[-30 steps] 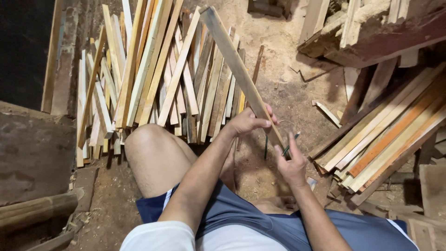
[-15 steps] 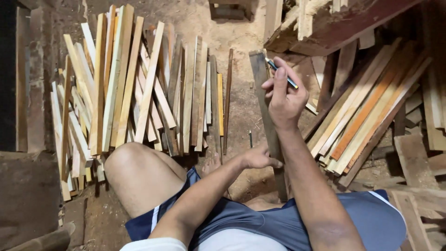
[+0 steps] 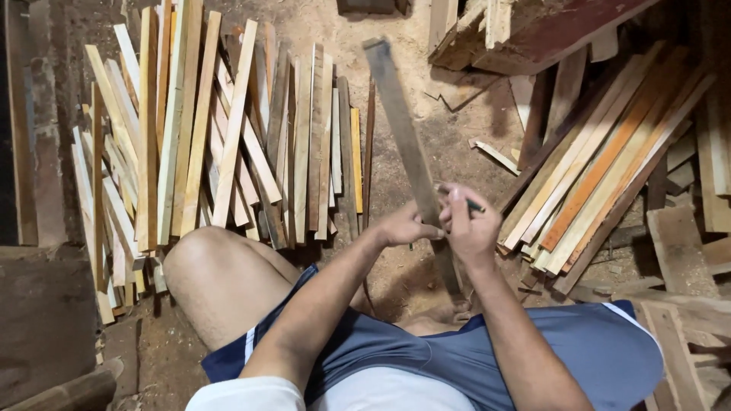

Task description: The person marks and shaves thin wooden strips using a pencil and a metal tool in a workshop environment.

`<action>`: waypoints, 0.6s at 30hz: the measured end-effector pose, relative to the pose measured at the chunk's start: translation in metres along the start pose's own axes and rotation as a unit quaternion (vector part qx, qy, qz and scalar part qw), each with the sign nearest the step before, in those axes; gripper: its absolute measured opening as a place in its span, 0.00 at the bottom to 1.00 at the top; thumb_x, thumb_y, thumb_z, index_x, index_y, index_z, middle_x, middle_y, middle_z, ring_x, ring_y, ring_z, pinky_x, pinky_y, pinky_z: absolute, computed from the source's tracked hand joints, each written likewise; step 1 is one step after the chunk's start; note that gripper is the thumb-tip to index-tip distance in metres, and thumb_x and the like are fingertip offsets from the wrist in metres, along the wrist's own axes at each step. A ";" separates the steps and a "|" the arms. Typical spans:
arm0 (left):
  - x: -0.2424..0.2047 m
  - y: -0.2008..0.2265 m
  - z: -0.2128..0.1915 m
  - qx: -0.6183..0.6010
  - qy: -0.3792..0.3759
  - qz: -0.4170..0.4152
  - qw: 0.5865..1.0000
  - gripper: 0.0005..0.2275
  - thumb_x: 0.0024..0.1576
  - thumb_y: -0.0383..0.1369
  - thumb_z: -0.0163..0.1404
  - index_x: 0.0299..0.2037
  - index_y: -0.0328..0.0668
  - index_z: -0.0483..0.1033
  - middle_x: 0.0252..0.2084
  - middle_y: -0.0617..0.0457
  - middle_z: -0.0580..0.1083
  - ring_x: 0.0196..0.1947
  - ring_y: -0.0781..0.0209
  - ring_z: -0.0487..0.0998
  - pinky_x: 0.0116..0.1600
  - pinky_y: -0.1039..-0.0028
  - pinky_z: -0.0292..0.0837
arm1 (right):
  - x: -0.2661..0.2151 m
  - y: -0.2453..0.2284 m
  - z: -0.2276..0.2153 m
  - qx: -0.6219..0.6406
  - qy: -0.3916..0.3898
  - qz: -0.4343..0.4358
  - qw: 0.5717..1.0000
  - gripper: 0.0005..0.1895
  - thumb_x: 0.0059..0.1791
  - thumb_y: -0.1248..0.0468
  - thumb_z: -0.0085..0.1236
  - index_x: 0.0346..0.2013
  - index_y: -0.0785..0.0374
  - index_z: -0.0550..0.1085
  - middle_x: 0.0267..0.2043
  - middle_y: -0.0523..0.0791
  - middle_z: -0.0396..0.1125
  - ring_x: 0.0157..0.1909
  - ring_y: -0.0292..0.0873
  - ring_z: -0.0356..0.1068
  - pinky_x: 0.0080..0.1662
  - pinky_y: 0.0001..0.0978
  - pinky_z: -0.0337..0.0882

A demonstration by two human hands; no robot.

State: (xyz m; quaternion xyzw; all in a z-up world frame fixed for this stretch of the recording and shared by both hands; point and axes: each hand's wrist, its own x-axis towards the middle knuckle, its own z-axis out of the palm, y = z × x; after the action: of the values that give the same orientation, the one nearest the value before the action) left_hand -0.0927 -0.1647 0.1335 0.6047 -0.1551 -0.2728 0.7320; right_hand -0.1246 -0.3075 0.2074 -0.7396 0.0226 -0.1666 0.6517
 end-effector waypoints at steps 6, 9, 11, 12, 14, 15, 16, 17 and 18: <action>0.006 -0.043 0.035 -0.010 -0.054 -0.016 0.998 0.19 0.47 0.21 0.64 0.51 0.34 0.79 0.48 0.41 0.79 0.49 0.52 0.78 0.54 0.57 0.76 | 0.073 -0.064 0.036 0.127 0.045 -0.165 0.977 0.13 0.59 0.65 0.50 0.48 0.72 0.78 0.21 0.52 0.70 0.24 0.40 0.71 0.29 0.27 0.72; -0.010 -0.006 0.053 -0.004 -0.076 -0.034 0.996 0.17 0.49 0.22 0.63 0.49 0.38 0.81 0.46 0.44 0.80 0.47 0.56 0.80 0.52 0.64 0.78 | 0.092 -0.084 0.041 0.088 0.043 -0.173 0.980 0.15 0.60 0.61 0.49 0.50 0.68 0.79 0.33 0.56 0.74 0.26 0.40 0.73 0.25 0.25 0.73; -0.009 -0.004 0.052 -0.046 -0.103 -0.045 0.993 0.15 0.50 0.19 0.56 0.48 0.37 0.75 0.46 0.44 0.78 0.49 0.54 0.79 0.53 0.65 0.78 | 0.092 -0.092 0.035 0.085 0.011 -0.170 0.982 0.14 0.60 0.63 0.48 0.52 0.71 0.76 0.36 0.53 0.74 0.27 0.38 0.71 0.26 0.23 0.70; -0.008 -0.003 0.052 -0.086 -0.129 -0.055 0.986 0.14 0.51 0.15 0.50 0.46 0.36 0.70 0.46 0.44 0.76 0.51 0.52 0.79 0.53 0.66 0.78 | 0.093 -0.096 0.032 0.082 -0.021 -0.168 0.982 0.14 0.60 0.65 0.48 0.54 0.73 0.73 0.40 0.50 0.73 0.27 0.36 0.70 0.26 0.20 0.67; -0.005 -0.002 0.047 -0.067 -0.098 -0.038 0.992 0.16 0.51 0.18 0.56 0.49 0.37 0.75 0.47 0.43 0.78 0.49 0.52 0.79 0.54 0.62 0.77 | 0.086 -0.076 0.032 0.038 -0.011 -0.148 0.988 0.13 0.60 0.62 0.50 0.48 0.70 0.77 0.27 0.48 0.69 0.23 0.36 0.67 0.25 0.23 0.66; -0.004 -0.002 0.045 -0.046 -0.066 -0.021 0.997 0.18 0.50 0.21 0.62 0.52 0.38 0.80 0.48 0.42 0.79 0.48 0.51 0.80 0.56 0.59 0.76 | 0.082 -0.066 0.033 -0.004 -0.001 -0.128 0.992 0.15 0.60 0.60 0.51 0.42 0.66 0.82 0.15 0.45 0.65 0.18 0.36 0.64 0.24 0.25 0.66; -0.006 0.010 0.036 -0.048 -0.064 -0.021 0.997 0.18 0.50 0.21 0.62 0.52 0.38 0.80 0.48 0.42 0.79 0.48 0.51 0.80 0.56 0.59 0.76 | 0.070 -0.054 0.030 -0.004 -0.004 -0.127 0.992 0.15 0.60 0.60 0.51 0.42 0.66 0.82 0.15 0.45 0.65 0.18 0.36 0.64 0.24 0.25 0.66; -0.009 0.022 0.027 -0.054 -0.040 -0.007 0.998 0.19 0.49 0.20 0.63 0.52 0.38 0.80 0.48 0.44 0.80 0.47 0.54 0.79 0.55 0.61 0.77 | 0.058 -0.043 0.026 -0.031 -0.021 -0.091 0.995 0.13 0.58 0.59 0.53 0.41 0.63 0.82 0.14 0.44 0.65 0.18 0.37 0.65 0.25 0.27 0.67; -0.011 0.033 0.017 -0.061 -0.015 0.007 0.998 0.20 0.48 0.19 0.63 0.52 0.38 0.80 0.47 0.46 0.80 0.46 0.58 0.79 0.54 0.63 0.78 | 0.047 -0.031 0.023 -0.057 -0.040 -0.056 0.996 0.12 0.57 0.58 0.55 0.40 0.60 0.83 0.13 0.43 0.65 0.18 0.37 0.66 0.26 0.29 0.67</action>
State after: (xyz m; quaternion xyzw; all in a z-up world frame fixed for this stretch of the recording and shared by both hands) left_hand -0.1039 -0.1682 0.1705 0.5538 -0.1537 -0.2859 0.7668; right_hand -0.0796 -0.2924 0.2459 -0.7818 -0.0358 -0.1719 0.5983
